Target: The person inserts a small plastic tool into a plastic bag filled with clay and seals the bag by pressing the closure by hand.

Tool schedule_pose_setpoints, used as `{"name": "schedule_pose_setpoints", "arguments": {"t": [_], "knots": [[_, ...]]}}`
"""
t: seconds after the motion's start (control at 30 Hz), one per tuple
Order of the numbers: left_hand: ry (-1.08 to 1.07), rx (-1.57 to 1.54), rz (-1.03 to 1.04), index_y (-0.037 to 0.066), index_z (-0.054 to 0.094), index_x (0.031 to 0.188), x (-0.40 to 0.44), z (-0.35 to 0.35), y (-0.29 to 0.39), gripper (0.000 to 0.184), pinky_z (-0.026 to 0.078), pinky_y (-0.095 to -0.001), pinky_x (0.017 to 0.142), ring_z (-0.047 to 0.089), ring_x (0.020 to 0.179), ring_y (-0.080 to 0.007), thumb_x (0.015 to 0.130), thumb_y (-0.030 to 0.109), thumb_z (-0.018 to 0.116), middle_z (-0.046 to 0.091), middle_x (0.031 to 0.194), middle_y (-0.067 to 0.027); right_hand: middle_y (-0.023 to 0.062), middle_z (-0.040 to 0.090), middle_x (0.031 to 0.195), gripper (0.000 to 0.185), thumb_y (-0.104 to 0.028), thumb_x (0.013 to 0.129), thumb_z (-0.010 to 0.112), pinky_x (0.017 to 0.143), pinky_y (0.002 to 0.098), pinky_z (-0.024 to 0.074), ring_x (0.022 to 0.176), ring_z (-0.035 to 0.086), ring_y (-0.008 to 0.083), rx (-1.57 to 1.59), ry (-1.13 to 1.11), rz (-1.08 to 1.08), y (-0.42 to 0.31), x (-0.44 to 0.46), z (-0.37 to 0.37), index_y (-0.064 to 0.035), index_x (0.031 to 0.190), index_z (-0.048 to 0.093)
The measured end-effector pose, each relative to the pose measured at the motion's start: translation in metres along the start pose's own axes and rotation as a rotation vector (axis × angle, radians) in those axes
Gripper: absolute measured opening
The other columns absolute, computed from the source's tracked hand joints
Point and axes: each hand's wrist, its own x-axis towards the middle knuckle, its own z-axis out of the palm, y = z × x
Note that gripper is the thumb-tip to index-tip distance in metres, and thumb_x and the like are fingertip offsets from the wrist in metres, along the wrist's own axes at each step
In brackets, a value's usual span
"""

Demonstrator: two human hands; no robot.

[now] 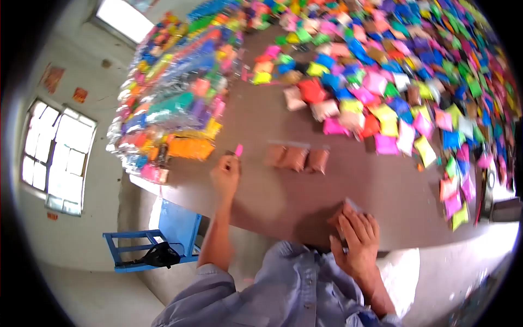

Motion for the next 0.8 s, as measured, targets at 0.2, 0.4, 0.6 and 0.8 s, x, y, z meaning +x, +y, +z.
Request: {"name": "schedule_pose_setpoints", "arguments": {"t": [0.2, 0.4, 0.6, 0.8], "knots": [[-0.017, -0.01, 0.042, 0.002, 0.072, 0.091, 0.007, 0.0, -0.01, 0.021, 0.048, -0.0309, 0.061, 0.056, 0.066, -0.0076, 0.102, 0.019, 0.073, 0.062, 0.067, -0.0013, 0.015, 0.067, 0.147, 0.056, -0.021, 0.081, 0.086, 0.116, 0.0566, 0.0432, 0.134, 0.064, 0.0326, -0.062, -0.021, -0.005, 0.005, 0.003, -0.001, -0.0021, 0.132, 0.072], [-0.03, -0.024, -0.034, -0.002, 0.073, 0.09, 0.009, 0.0, -0.008, 0.022, 0.043, -0.0275, 0.061, 0.05, 0.066, -0.0052, 0.104, 0.016, 0.074, 0.06, 0.071, 0.0038, 0.0135, 0.068, 0.147, 0.057, -0.022, 0.08, 0.088, 0.117, 0.0582, 0.042, 0.134, 0.066, 0.0314, -0.008, -0.05, 0.014, 0.01, 0.005, -0.009, -0.0028, 0.132, 0.072], [-0.028, -0.048, -0.032, -0.002, 0.07, 0.087, 0.007, -0.002, -0.002, 0.024, 0.042, -0.0279, 0.061, 0.049, 0.068, -0.0054, 0.104, 0.015, 0.074, 0.058, 0.072, 0.0035, 0.011, 0.072, 0.142, 0.052, -0.021, 0.081, 0.088, 0.119, 0.0588, 0.0411, 0.13, 0.069, 0.0308, 0.058, -0.034, 0.028, 0.013, 0.011, -0.011, -0.0054, 0.129, 0.075], [-0.029, -0.026, -0.067, -0.001, 0.07, 0.088, 0.006, -0.001, 0.004, 0.022, 0.042, -0.0268, 0.061, 0.05, 0.067, -0.0046, 0.104, 0.014, 0.073, 0.059, 0.071, 0.004, 0.0123, 0.07, 0.143, 0.054, -0.022, 0.08, 0.088, 0.118, 0.058, 0.0422, 0.132, 0.067, 0.0327, 0.064, -0.085, 0.002, 0.015, 0.018, -0.014, -0.0054, 0.13, 0.075]]}}
